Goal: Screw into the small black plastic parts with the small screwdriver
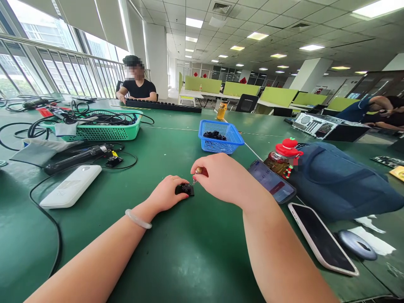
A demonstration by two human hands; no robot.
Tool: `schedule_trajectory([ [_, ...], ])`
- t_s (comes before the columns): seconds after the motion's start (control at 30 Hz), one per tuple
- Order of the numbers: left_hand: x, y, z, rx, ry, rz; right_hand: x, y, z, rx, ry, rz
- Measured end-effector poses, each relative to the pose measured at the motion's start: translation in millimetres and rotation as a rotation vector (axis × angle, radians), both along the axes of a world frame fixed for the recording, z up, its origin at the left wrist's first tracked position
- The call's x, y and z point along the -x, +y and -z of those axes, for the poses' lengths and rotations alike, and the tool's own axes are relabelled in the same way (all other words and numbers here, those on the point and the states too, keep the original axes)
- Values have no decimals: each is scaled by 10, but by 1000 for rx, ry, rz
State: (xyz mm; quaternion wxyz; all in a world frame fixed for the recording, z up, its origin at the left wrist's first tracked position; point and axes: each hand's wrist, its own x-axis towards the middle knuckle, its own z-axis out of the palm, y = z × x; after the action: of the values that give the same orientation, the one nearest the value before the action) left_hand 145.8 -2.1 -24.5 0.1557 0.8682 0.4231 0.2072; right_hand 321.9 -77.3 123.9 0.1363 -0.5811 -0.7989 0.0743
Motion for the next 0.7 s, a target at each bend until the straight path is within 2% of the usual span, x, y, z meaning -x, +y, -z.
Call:
schedule_trajectory([
  [0.5,84,46,-4,52,-36,79,148,50,103,25,-21,-36],
  [0.7,89,47,-7,48,-29,58,140,171,194,-57,-12,20],
])
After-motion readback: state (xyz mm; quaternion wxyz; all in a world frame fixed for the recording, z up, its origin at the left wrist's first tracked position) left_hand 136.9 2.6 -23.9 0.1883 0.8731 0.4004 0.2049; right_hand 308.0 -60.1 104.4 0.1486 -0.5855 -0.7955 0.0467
